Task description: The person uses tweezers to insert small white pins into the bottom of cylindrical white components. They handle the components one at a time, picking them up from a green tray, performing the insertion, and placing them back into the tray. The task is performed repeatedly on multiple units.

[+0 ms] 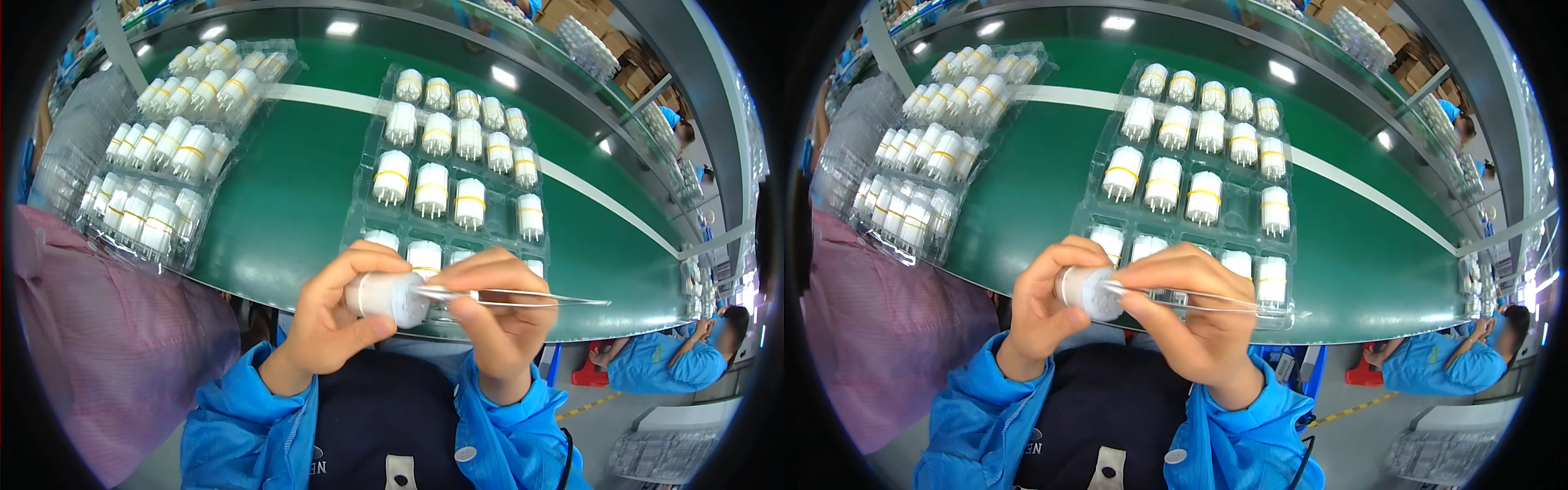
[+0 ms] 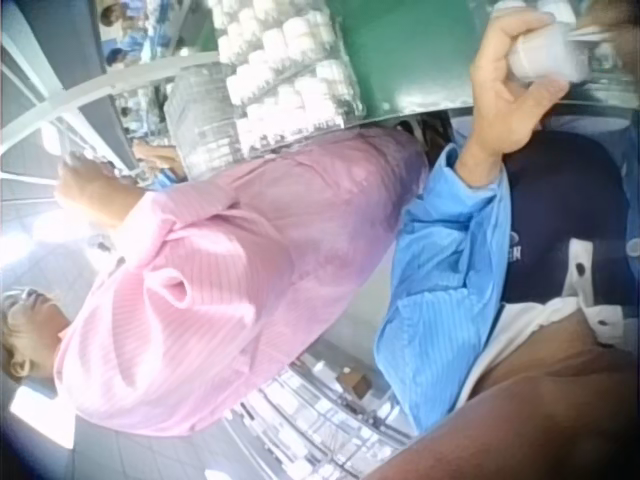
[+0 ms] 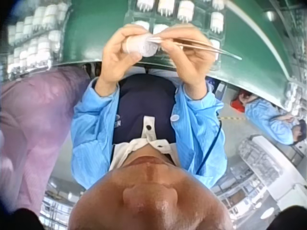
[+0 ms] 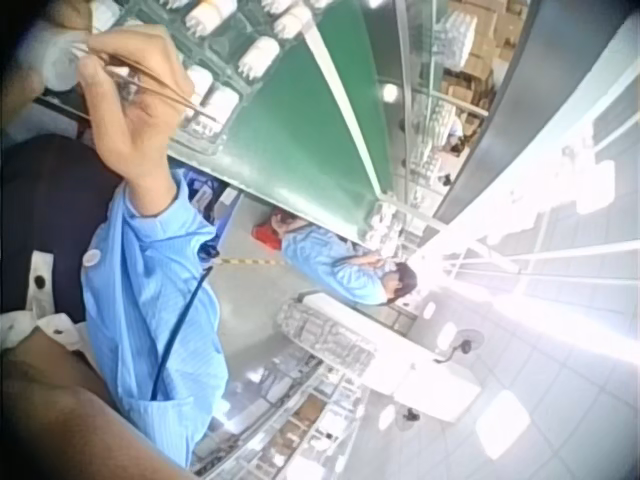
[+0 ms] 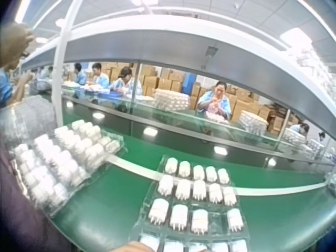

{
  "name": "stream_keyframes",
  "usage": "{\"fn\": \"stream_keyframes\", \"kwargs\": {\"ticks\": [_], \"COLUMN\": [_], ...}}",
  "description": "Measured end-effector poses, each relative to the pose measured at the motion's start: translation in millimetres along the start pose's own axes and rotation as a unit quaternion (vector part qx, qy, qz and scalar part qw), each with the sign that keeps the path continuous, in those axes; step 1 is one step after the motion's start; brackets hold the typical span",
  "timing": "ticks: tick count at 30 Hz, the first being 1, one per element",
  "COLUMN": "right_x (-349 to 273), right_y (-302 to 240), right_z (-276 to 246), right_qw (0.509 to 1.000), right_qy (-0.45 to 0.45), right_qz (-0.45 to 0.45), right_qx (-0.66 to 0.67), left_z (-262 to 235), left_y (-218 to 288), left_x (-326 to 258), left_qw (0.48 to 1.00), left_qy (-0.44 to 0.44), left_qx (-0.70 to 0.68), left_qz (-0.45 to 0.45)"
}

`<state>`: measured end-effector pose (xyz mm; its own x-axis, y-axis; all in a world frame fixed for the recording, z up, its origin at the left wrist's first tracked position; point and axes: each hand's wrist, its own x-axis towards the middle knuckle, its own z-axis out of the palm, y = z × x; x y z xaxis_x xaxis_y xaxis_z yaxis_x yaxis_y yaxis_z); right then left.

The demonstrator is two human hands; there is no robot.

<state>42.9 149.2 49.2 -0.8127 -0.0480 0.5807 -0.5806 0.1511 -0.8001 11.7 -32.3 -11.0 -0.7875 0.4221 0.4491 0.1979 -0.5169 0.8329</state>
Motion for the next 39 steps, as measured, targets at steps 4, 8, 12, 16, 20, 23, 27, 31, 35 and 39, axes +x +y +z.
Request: {"fn": "stream_keyframes", "kwargs": {"ticks": [4,8,12,16,20,23,27,31,35,39], "right_x": [-12.3,-14.4,-13.5,-13.1,-13.3,-15.3,-13.1,-13.9,-13.1,-15.3], "right_y": [-0.8,0.6,2.3,4.9,3.9,3.7,7.2,4.8,6.2,6.5], "right_z": [12.7,15.0,15.0,15.2,15.1,14.0,15.9,16.6,18.0,19.0], "right_qw": [0.98,0.985,0.989,0.992,0.99,0.987,0.986,0.983,0.987,0.986], "right_qy": [0.074,0.061,0.053,0.051,0.053,0.054,0.062,0.07,0.069,0.078], "right_qz": [-0.015,0.034,0.025,0.013,0.027,0.04,0.021,0.032,0.03,0.041], "right_qx": [0.182,0.158,0.134,0.114,0.125,0.144,0.152,0.167,0.141,0.142], "left_z": [1.7,2.9,3.0,3.3,3.1,1.4,-0.4,-0.8,-0.6,-2.0], "left_y": [-4.7,-8.4,-8.5,-8.8,-8.7,-10.2,-10.0,-6.8,-6.1,-6.7], "left_x": [0.7,-1.3,-0.1,-0.7,0.2,0.4,2.2,3.2,3.0,2.4], "left_qw": [0.998,0.997,0.997,0.997,0.997,0.997,0.998,0.998,0.998,0.998], "left_qy": [0.028,0.044,0.042,0.043,0.038,0.028,0.035,0.027,0.03,0.029], "left_qx": [-0.041,-0.057,-0.053,-0.05,-0.047,-0.057,-0.041,-0.036,-0.024,-0.005], "left_qz": [0.031,0.036,0.046,0.048,0.053,0.049,0.045,0.05,0.047,0.052]}}
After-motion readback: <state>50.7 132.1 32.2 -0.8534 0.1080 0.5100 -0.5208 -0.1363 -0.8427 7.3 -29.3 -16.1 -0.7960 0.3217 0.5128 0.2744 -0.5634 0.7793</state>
